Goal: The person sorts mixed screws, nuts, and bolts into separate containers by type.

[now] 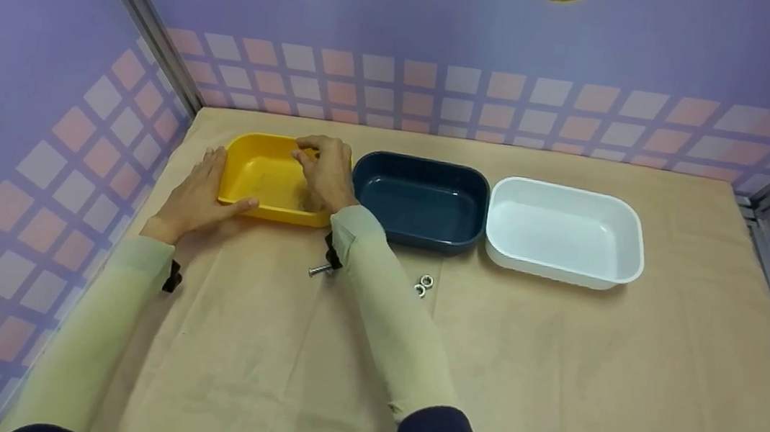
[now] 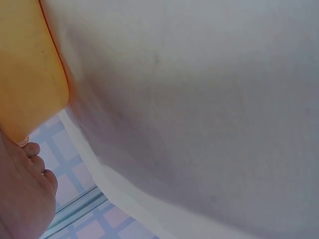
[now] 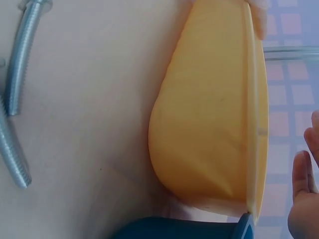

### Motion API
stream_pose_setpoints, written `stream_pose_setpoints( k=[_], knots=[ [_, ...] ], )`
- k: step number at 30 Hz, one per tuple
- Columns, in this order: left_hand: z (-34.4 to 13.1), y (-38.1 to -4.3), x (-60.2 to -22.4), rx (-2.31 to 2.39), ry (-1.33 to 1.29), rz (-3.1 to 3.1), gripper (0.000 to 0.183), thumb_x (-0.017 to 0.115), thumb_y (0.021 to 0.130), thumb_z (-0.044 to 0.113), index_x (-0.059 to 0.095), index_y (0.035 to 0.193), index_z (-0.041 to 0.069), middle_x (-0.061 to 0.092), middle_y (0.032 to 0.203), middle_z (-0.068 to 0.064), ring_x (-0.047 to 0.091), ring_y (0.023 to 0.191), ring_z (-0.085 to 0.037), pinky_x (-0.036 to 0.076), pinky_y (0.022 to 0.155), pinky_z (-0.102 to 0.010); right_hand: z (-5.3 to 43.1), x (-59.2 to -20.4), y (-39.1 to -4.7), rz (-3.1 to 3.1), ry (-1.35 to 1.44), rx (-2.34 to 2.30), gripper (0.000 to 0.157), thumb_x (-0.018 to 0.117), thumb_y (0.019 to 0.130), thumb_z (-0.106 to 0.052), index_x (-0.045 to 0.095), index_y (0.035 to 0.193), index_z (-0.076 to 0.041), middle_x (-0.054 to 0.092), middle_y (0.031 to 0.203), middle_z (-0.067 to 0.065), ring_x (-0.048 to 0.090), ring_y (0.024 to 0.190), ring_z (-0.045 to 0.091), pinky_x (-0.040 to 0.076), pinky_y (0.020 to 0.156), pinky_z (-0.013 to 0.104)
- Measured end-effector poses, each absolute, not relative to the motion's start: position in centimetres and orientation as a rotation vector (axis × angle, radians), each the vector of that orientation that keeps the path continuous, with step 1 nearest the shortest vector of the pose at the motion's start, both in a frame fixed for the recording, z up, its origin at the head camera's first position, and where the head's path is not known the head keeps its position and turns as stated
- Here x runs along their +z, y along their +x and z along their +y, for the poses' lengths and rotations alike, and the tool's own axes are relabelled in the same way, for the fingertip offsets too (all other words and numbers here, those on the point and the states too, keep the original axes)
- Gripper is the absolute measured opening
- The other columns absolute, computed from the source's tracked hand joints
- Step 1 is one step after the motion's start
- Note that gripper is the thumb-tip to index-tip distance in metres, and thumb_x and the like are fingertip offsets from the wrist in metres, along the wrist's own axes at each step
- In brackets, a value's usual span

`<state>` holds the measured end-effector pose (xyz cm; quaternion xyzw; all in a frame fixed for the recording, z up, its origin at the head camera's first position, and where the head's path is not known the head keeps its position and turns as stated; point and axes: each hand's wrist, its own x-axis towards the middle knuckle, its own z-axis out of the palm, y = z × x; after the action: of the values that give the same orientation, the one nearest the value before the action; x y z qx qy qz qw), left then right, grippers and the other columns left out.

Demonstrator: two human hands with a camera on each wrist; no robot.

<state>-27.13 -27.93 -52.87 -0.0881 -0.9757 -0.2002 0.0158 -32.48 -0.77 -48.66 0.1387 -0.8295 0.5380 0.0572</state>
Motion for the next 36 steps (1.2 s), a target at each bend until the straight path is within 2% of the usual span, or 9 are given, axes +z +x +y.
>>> stream_pose_setpoints(
  k=[18,22,29,36],
  knots=[
    [-27.9,-27.4,-53.0,-0.621,-0.269,-3.036,0.132,0.062,0.088,0.083,0.006,0.169,-0.004,0.009,0.177,-0.026,0.008,0.166,-0.042,0.010,0.136,-0.056,0.3,-48.0,-31.4,-2.598,0.529,1.517,0.029,0.075,0.102,-0.022,0.079,0.128,-0.010,0.076,0.128,0.006,0.070,0.115,0.019,0.058,0.104,0.029],
    [-27.9,-27.4,-52.9,-0.627,-0.273,-3.039,0.130,0.063,0.089,0.081,0.006,0.169,-0.004,0.009,0.178,-0.026,0.007,0.166,-0.042,0.010,0.136,-0.056,0.7,-47.5,-31.1,-2.595,0.581,1.500,0.030,0.074,0.102,-0.022,0.078,0.129,-0.010,0.076,0.129,0.007,0.070,0.118,0.021,0.058,0.107,0.033],
    [-27.7,-27.6,-52.9,-0.600,-0.298,-3.030,0.129,0.062,0.090,0.081,0.006,0.169,-0.005,0.009,0.177,-0.028,0.008,0.166,-0.043,0.010,0.136,-0.056,1.7,-47.0,-30.6,-2.534,0.691,1.501,0.033,0.075,0.102,-0.022,0.076,0.130,-0.005,0.075,0.129,0.012,0.070,0.120,0.028,0.059,0.107,0.041],
    [-27.9,-27.4,-52.9,-0.602,-0.281,-3.038,0.129,0.061,0.090,0.081,0.006,0.169,-0.005,0.009,0.177,-0.028,0.008,0.166,-0.043,0.010,0.135,-0.057,2.5,-46.8,-29.8,-2.541,0.743,1.495,0.034,0.075,0.102,-0.025,0.076,0.129,-0.004,0.075,0.129,0.012,0.070,0.119,0.027,0.059,0.106,0.037]
  ],
)
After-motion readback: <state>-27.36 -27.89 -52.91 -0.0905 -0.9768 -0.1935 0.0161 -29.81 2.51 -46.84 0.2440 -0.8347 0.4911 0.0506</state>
